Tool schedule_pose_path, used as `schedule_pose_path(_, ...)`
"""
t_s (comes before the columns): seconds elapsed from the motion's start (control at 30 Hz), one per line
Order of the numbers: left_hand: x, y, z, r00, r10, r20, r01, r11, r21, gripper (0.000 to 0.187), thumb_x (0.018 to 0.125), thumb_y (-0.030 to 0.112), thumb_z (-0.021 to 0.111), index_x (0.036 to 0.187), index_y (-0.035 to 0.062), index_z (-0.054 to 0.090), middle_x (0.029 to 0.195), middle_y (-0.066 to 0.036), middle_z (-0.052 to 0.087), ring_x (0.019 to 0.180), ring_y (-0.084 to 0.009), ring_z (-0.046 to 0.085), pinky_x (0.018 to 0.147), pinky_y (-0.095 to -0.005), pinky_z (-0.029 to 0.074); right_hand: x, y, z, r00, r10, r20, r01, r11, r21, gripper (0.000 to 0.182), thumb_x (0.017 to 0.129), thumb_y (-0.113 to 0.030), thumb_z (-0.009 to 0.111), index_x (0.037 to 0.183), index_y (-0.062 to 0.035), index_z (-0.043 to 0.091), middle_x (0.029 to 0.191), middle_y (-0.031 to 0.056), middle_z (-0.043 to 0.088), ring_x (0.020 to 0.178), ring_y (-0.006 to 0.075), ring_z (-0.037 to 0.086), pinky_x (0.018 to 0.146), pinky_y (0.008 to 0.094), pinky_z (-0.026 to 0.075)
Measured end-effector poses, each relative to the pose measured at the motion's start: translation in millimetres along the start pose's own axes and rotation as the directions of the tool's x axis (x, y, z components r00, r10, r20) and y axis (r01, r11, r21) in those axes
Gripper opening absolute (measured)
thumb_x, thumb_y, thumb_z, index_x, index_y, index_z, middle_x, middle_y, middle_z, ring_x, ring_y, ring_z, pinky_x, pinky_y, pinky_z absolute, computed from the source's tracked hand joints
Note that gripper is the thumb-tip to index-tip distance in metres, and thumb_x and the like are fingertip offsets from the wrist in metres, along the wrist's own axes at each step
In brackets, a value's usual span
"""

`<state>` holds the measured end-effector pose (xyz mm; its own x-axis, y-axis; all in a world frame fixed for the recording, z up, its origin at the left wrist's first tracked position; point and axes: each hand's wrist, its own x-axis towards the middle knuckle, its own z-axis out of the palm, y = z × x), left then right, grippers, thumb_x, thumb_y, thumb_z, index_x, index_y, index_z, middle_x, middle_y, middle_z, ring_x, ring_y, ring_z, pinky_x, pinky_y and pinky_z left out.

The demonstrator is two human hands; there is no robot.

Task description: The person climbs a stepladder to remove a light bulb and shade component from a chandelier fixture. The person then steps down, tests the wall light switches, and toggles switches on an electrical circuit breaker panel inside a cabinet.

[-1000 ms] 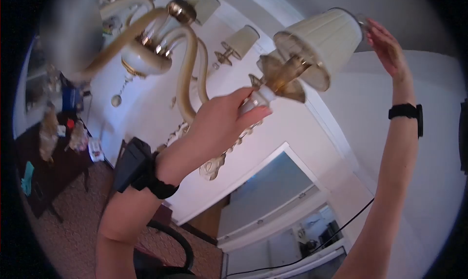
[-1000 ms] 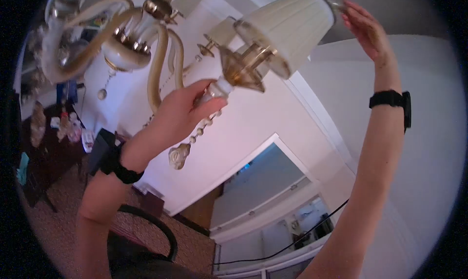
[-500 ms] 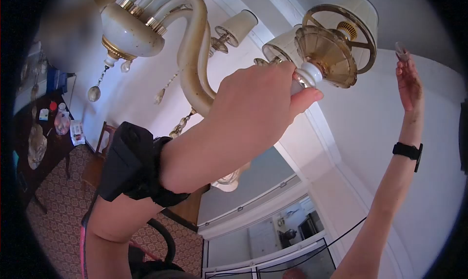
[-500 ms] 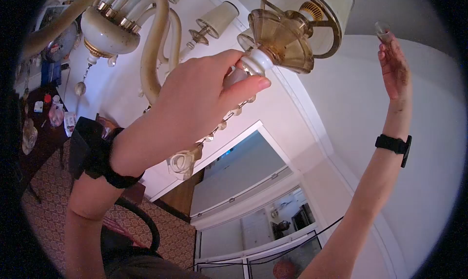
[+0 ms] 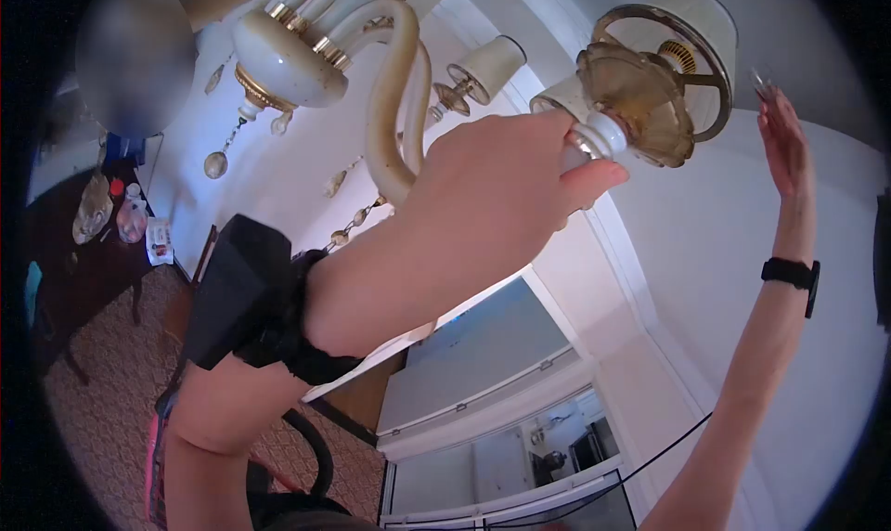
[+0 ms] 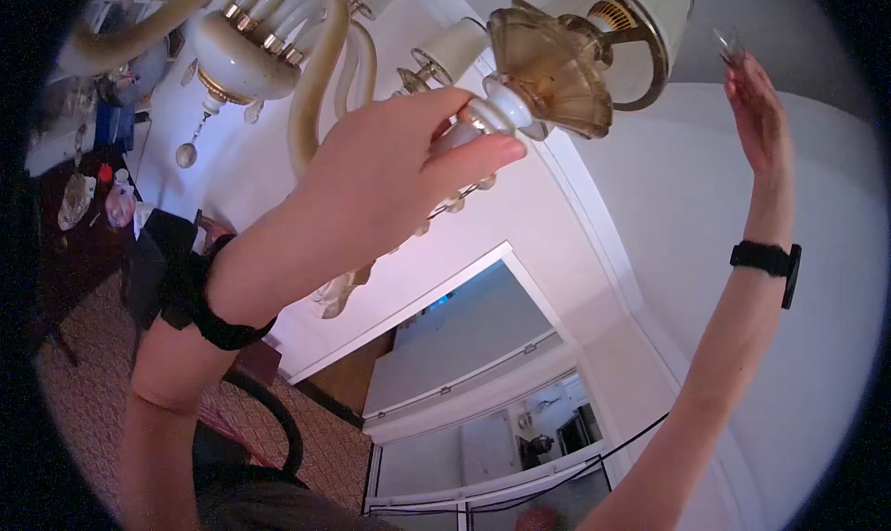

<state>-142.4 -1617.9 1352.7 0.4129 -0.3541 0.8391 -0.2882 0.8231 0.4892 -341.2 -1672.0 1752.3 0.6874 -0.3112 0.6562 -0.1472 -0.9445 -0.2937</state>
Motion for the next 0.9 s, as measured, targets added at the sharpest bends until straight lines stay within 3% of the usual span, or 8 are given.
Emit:
schedule_pose_path(0.13,-10,-9,-17,0.998,-0.034,0.051,0.029,0.995,0.099,0.045,0.088,0.046,0.061,0.09,0.0014,0.06,0.061,-0.007,0.056,0.048,-0.016,0.054,0.05,-0.0312,0.043,29,-5,20,0.993,-0.106,0.044,0.113,0.974,-0.196,0.044,0.09,-0.022,0.065,0.127,-0.0013,0.052,0.116,0.0084,0.057,0.106,0.0135,0.056,0.094,0.0243,0.046)
schedule_pose_path(0.2,-16,-12,-25,0.99,-0.064,0.126,0.058,0.997,0.049,0.052,0.089,0.052,0.055,0.084,0.0008,0.058,0.058,-0.01,0.059,0.053,-0.0249,0.063,0.057,-0.0378,0.048,30,-11,46,0.993,-0.113,0.043,0.121,0.947,-0.298,0.045,0.089,-0.023,0.066,0.127,-0.0029,0.052,0.117,0.0082,0.057,0.108,0.0128,0.055,0.096,0.0244,0.045)
schedule_pose_path(0.4,-28,-14,-32,0.981,-0.078,0.179,0.08,0.997,-0.006,0.04,0.09,0.04,0.061,0.097,0.0009,0.06,0.063,-0.01,0.054,0.058,-0.0207,0.051,0.056,-0.0331,0.04,48,-20,68,0.94,0.027,0.34,0.095,0.937,-0.336,0.049,0.084,-0.021,0.069,0.127,-0.0047,0.053,0.113,0.0064,0.06,0.104,0.0116,0.058,0.092,0.0236,0.048)
schedule_pose_path(0.47,-29,-15,-30,0.988,-0.027,0.154,0.018,0.998,0.063,0.039,0.09,0.04,0.061,0.096,0.0009,0.06,0.063,-0.01,0.054,0.057,-0.0204,0.051,0.056,-0.0335,0.04,59,-18,61,0.868,0.256,0.425,-0.109,0.934,-0.341,0.048,0.083,-0.019,0.07,0.125,-0.0022,0.054,0.102,0.0032,0.065,0.091,0.0124,0.064,0.081,0.024,0.053)
schedule_pose_path(0.63,-34,-21,-27,0.99,0.014,0.138,-0.029,0.994,0.108,0.039,0.089,0.039,0.063,0.091,0.0001,0.06,0.06,-0.01,0.053,0.055,-0.0202,0.05,0.054,-0.0345,0.039,62,-8,45,0.904,0.25,0.346,-0.178,0.957,-0.228,0.045,0.078,-0.017,0.073,0.117,0.0019,0.06,0.106,0.0095,0.067,0.089,0.0158,0.067,0.075,0.028,0.056)
schedule_pose_path(0.7,-35,-18,-26,0.987,-0.018,0.158,0.018,1.0,-0.001,0.04,0.088,0.039,0.064,0.088,-0.0008,0.059,0.058,-0.011,0.051,0.054,-0.0197,0.052,0.053,-0.0353,0.039,80,-5,26,0.804,0.417,0.425,-0.291,0.898,-0.331,0.046,0.076,-0.015,0.075,0.117,0.0015,0.061,0.111,0.0123,0.066,0.093,0.0174,0.066,0.077,0.0301,0.055)
schedule_pose_path(0.8,-40,-16,-23,0.992,-0.019,0.128,0.002,0.992,0.129,0.052,0.085,0.05,0.059,0.078,-0.0008,0.058,0.066,-0.016,0.06,0.067,-0.0345,0.062,0.064,-0.0426,0.048,71,-2,26,0.898,0.249,0.364,-0.064,0.891,-0.45,0.048,0.074,-0.014,0.076,0.117,0.0013,0.061,0.111,0.0107,0.066,0.094,0.0172,0.065,0.078,0.0316,0.054)
schedule_pose_path(0.9,-42,-19,-16,0.993,0.034,0.113,-0.053,0.985,0.167,0.051,0.086,0.05,0.058,0.078,-0.0004,0.059,0.067,-0.015,0.061,0.068,-0.0339,0.063,0.064,-0.0425,0.049,69,4,17,0.901,0.27,0.34,-0.085,0.878,-0.471,0.049,0.074,-0.014,0.076,0.118,0.0008,0.061,0.11,0.0095,0.067,0.093,0.0164,0.065,0.078,0.0304,0.054)
